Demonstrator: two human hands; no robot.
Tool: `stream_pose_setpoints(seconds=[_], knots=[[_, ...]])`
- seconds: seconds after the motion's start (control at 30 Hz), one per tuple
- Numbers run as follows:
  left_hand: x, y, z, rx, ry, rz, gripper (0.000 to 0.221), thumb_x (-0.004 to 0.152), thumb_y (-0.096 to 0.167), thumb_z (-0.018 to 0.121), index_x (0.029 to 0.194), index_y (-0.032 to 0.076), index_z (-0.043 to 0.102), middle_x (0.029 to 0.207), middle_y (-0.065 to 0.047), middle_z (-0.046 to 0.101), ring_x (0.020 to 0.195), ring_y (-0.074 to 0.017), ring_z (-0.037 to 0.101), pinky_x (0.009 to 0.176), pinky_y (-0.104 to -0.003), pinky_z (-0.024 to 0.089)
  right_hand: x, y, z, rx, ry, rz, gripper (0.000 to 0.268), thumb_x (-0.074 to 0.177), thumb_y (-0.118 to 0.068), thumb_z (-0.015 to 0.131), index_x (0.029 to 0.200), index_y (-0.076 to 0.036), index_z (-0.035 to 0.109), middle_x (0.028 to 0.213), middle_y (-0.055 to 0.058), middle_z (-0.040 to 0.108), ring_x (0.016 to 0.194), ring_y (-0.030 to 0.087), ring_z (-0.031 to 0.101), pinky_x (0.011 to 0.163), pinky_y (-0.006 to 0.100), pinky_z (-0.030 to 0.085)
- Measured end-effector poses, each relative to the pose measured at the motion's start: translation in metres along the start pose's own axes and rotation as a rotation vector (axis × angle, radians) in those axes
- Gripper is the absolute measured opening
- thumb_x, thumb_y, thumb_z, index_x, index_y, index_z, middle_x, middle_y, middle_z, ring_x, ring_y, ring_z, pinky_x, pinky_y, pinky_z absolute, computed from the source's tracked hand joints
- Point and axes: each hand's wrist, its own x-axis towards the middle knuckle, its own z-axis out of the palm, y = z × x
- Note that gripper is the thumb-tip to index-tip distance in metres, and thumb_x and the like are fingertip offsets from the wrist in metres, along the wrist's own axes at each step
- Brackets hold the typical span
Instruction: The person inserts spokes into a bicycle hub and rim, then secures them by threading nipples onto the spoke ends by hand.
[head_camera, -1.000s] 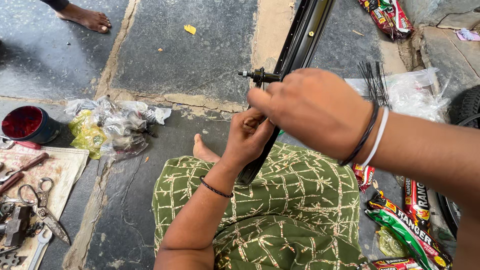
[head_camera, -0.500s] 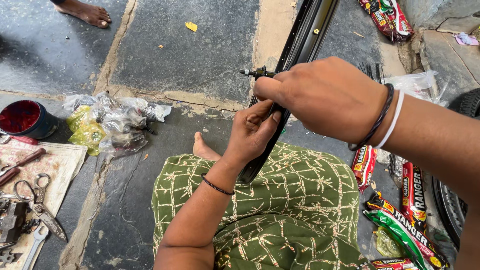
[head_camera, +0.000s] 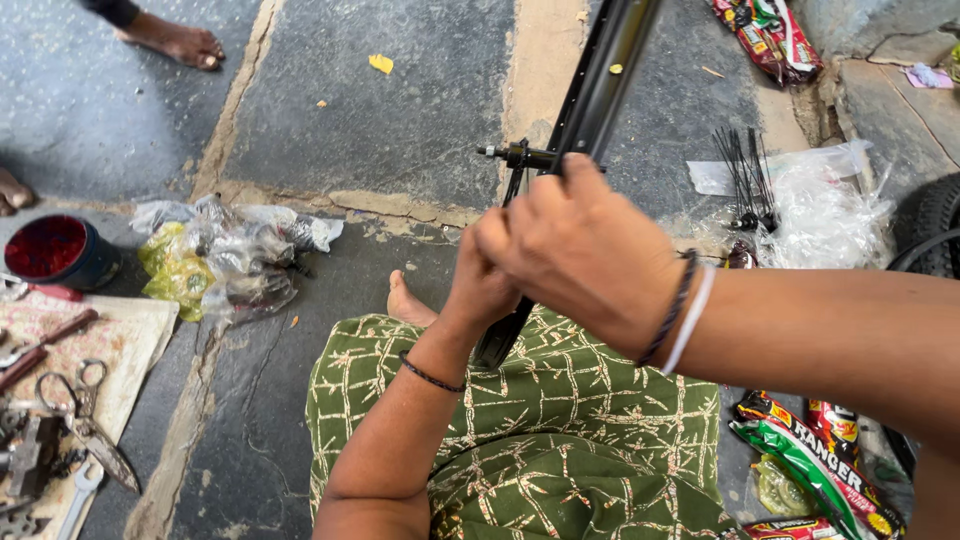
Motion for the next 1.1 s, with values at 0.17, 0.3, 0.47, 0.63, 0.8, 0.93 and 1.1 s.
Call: stream_pose_setpoints(seconds=[0.17, 0.3, 0.47, 0.63, 0.8, 0.93, 1.1], knots=[[-0.001, 0.006, -0.009, 0.039, -0.041, -0.005, 0.018, 0.095, 0.013, 0.068, 0.103, -0.003, 0.064, 0.092, -0.005, 0.072, 0.084, -0.0068, 0.062, 0.072, -0.026, 0.055, -0.004, -0.002, 0.006, 0.002, 0.030, -0.056, 0.020, 0.093, -0.029, 0.057, 0.096, -0.009, 0.059, 0.075, 0.003, 0.065, 0.076, 0.021, 0.063, 0.084, 0.039, 0.051], [-0.005, 0.008, -0.011, -0.107, -0.091, -0.045, 0.022, 0.092, 0.012, 0.068, 0.107, -0.004, 0.063, 0.093, -0.004, 0.068, 0.085, -0.0072, 0.060, 0.072, -0.026, 0.051, -0.010, 0.005, 0.008, 0.111, 0.185, 0.013, 0.031, 0.087, -0.031, 0.058, 0.108, -0.009, 0.062, 0.074, 0.002, 0.064, 0.076, 0.020, 0.062, 0.084, 0.038, 0.051], [-0.009, -0.006, -0.017, 0.006, -0.042, -0.044, 0.017, 0.093, 0.011, 0.068, 0.100, -0.004, 0.065, 0.091, -0.004, 0.072, 0.084, -0.0079, 0.061, 0.070, -0.026, 0.054, -0.006, -0.003, 0.016, 0.141, 0.011, -0.044, 0.019, 0.097, -0.026, 0.058, 0.098, -0.007, 0.061, 0.078, 0.004, 0.063, 0.074, 0.020, 0.059, 0.070, 0.035, 0.047], [-0.012, 0.007, -0.025, 0.013, -0.040, -0.006, 0.027, 0.095, 0.015, 0.066, 0.115, -0.003, 0.063, 0.100, -0.003, 0.071, 0.090, -0.0087, 0.064, 0.077, -0.025, 0.053, -0.010, 0.000, 0.018, -0.109, 0.226, -0.146, 0.024, 0.094, -0.029, 0.056, 0.102, -0.009, 0.065, 0.079, 0.004, 0.066, 0.081, 0.021, 0.065, 0.099, 0.045, 0.049], [-0.009, 0.045, -0.021, -0.024, -0.065, -0.100, 0.027, 0.107, 0.023, 0.065, 0.113, -0.003, 0.072, 0.091, -0.003, 0.071, 0.080, -0.0057, 0.060, 0.069, -0.022, 0.048, -0.039, 0.022, 0.039, 0.324, 0.483, 0.086, 0.028, 0.095, -0.017, 0.060, 0.121, -0.011, 0.067, 0.103, 0.007, 0.067, 0.107, 0.023, 0.066, 0.111, 0.046, 0.044], [-0.006, 0.078, -0.006, 0.282, 0.060, -0.191, 0.028, 0.104, 0.024, 0.065, 0.109, -0.001, 0.077, 0.079, -0.002, 0.072, 0.066, -0.0047, 0.057, 0.057, -0.021, 0.045, -0.045, 0.005, 0.100, 1.105, 0.826, 0.560, 0.012, 0.110, -0.009, 0.059, 0.120, -0.011, 0.065, 0.112, 0.007, 0.063, 0.101, 0.017, 0.061, 0.098, 0.036, 0.049], [-0.006, 0.092, 0.008, 0.499, 0.143, 0.048, 0.031, 0.101, 0.018, 0.067, 0.126, -0.001, 0.064, 0.085, -0.004, 0.073, 0.073, -0.0049, 0.069, 0.064, -0.021, 0.054, -0.025, -0.054, 0.147, 1.617, 0.824, 0.645, 0.019, 0.111, -0.010, 0.054, 0.127, -0.004, 0.061, 0.120, 0.012, 0.065, 0.115, 0.024, 0.064, 0.104, 0.039, 0.051]])
